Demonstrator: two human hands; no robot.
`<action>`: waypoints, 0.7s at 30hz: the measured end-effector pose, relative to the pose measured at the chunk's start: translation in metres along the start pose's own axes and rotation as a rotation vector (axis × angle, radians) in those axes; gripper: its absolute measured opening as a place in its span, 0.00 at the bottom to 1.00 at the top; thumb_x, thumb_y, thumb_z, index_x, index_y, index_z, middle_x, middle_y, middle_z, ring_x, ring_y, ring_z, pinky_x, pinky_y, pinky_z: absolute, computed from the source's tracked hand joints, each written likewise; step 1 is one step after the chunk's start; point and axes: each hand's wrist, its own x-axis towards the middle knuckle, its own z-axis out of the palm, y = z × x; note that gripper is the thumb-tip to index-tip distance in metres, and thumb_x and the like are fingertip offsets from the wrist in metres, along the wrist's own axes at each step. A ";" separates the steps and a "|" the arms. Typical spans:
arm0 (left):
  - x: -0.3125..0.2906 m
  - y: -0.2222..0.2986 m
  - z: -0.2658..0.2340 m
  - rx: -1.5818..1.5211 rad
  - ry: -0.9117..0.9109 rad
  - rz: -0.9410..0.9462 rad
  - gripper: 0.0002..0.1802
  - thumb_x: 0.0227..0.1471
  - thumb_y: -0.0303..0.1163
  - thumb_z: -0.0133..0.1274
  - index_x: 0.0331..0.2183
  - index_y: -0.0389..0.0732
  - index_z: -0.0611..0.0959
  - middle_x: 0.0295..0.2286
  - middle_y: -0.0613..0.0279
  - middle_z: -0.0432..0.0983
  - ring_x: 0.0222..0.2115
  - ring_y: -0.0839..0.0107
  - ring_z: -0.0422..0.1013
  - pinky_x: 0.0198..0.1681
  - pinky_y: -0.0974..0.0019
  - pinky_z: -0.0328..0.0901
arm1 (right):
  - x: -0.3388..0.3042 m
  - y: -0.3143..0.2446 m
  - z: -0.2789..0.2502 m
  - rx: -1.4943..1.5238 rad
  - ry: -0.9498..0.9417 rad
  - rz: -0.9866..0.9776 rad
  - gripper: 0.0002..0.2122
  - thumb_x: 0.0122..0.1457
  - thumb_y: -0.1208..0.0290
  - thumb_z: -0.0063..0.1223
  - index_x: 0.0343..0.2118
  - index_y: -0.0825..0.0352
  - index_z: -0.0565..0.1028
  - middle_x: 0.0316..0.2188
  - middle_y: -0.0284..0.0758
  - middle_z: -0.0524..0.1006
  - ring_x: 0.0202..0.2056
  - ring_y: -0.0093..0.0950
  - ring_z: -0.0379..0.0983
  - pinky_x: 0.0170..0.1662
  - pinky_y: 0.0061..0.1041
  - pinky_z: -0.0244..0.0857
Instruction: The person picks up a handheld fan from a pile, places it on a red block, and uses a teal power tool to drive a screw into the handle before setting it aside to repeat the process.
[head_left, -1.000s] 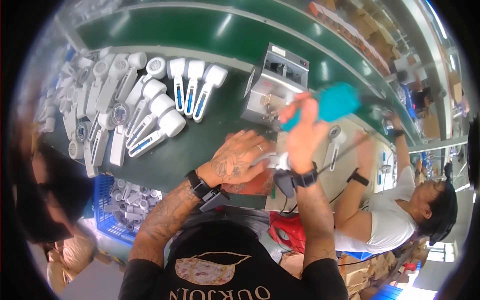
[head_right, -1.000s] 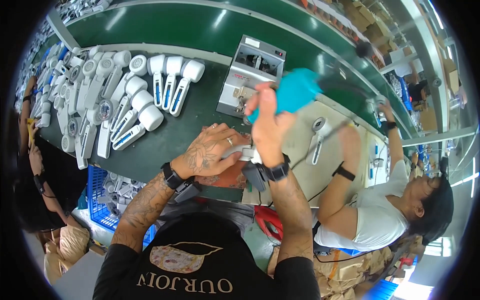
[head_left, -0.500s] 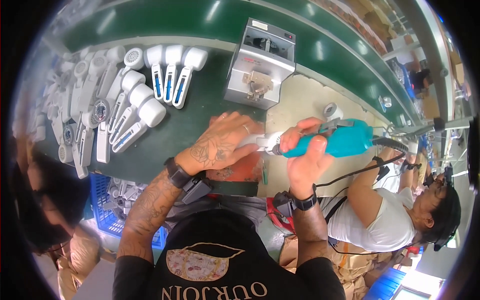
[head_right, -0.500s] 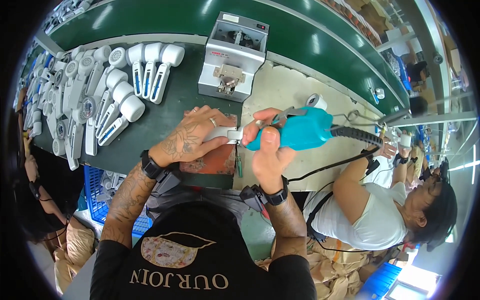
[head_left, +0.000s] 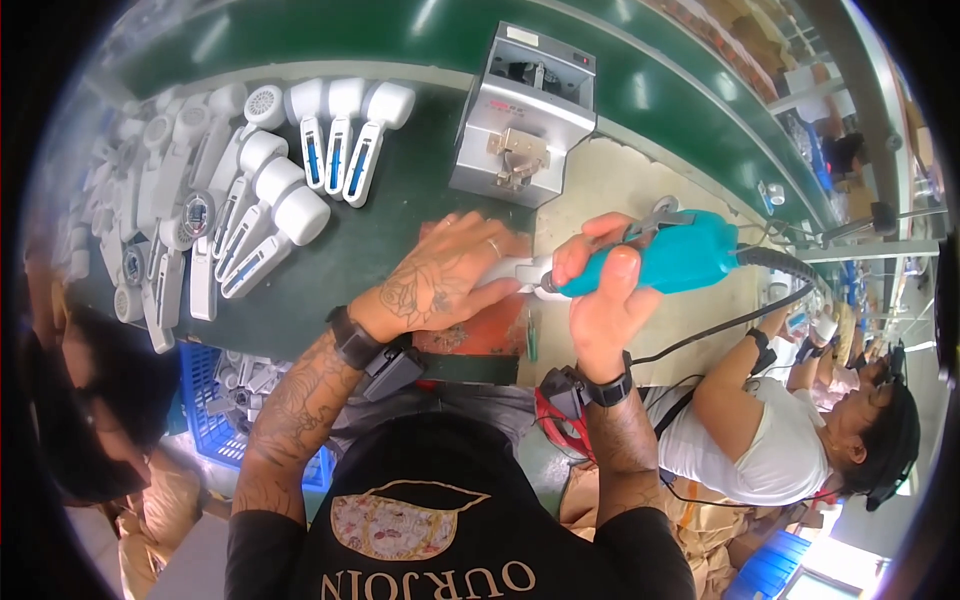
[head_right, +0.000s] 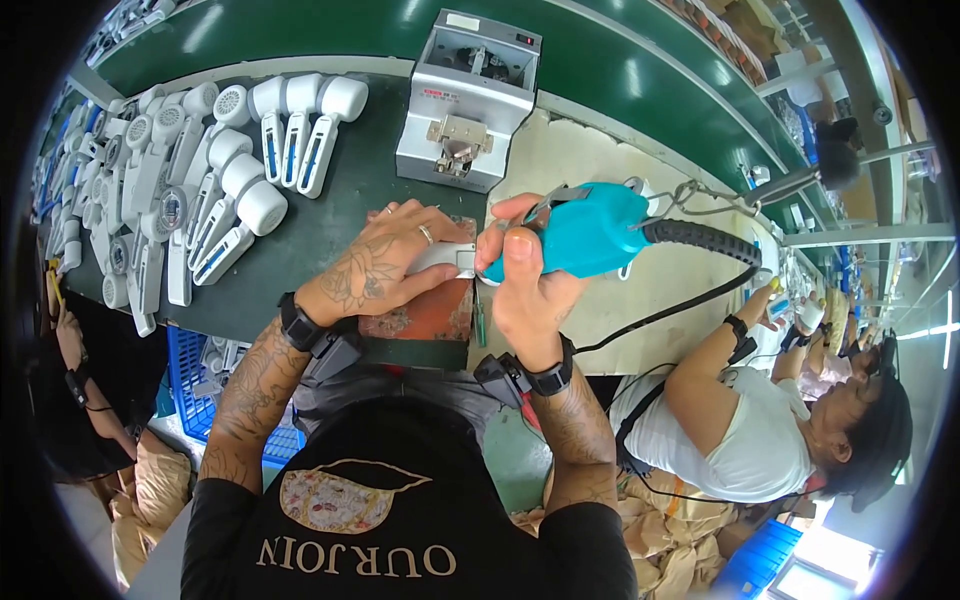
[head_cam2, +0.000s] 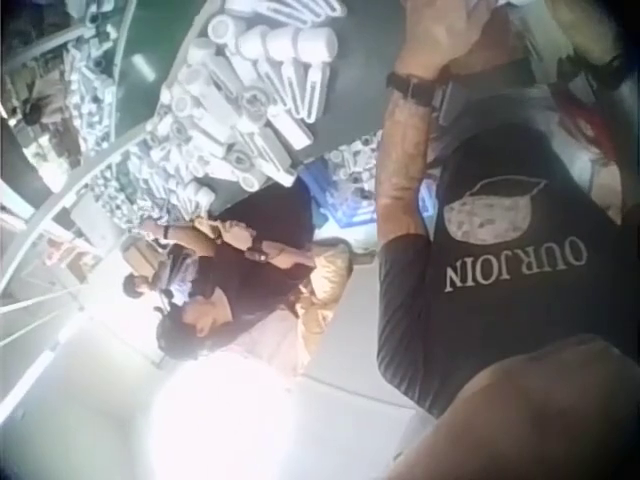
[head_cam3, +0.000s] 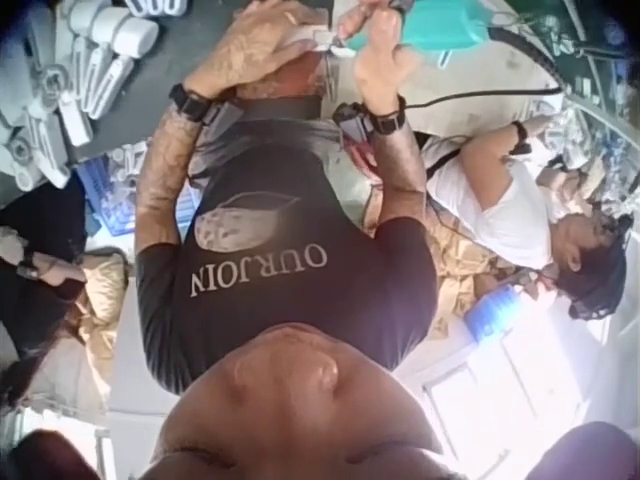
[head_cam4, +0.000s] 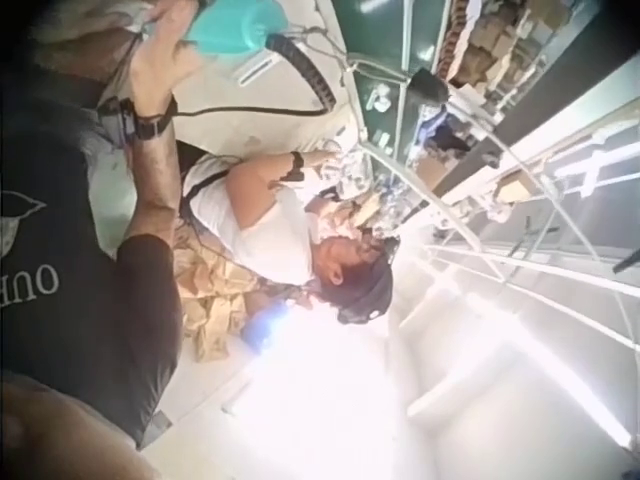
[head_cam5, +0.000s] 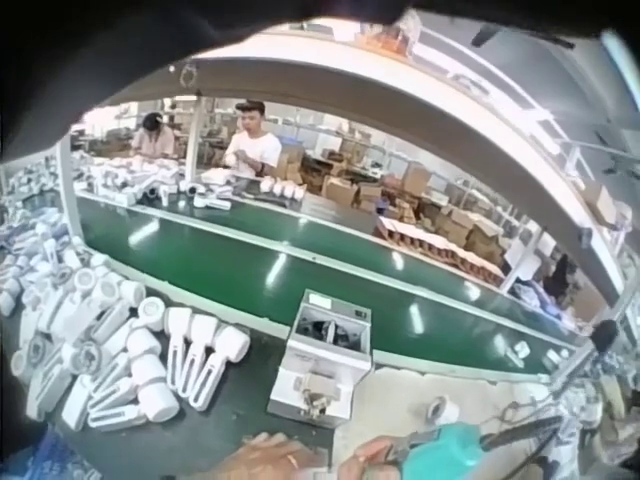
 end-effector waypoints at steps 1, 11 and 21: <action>0.000 -0.001 0.000 0.008 0.010 0.031 0.23 0.57 0.36 0.59 0.53 0.43 0.78 0.46 0.57 0.74 0.49 0.53 0.68 0.54 0.48 0.62 | 0.000 0.000 0.000 -0.005 0.005 -0.012 0.27 0.68 0.48 0.53 0.45 0.75 0.69 0.23 0.36 0.73 0.24 0.28 0.71 0.29 0.29 0.66; -0.003 -0.003 0.002 0.062 0.013 0.020 0.21 0.58 0.39 0.58 0.51 0.42 0.80 0.44 0.56 0.74 0.47 0.53 0.69 0.53 0.51 0.63 | -0.005 0.010 0.010 -0.036 -0.020 0.027 0.20 0.72 0.54 0.49 0.38 0.72 0.69 0.22 0.37 0.71 0.24 0.27 0.69 0.29 0.28 0.66; 0.002 -0.012 0.013 0.073 0.109 0.077 0.20 0.58 0.44 0.58 0.49 0.46 0.81 0.41 0.52 0.78 0.47 0.50 0.73 0.54 0.52 0.66 | 0.011 0.052 -0.002 0.422 -0.056 -0.110 0.17 0.70 0.57 0.54 0.44 0.70 0.75 0.22 0.34 0.74 0.21 0.25 0.70 0.26 0.23 0.64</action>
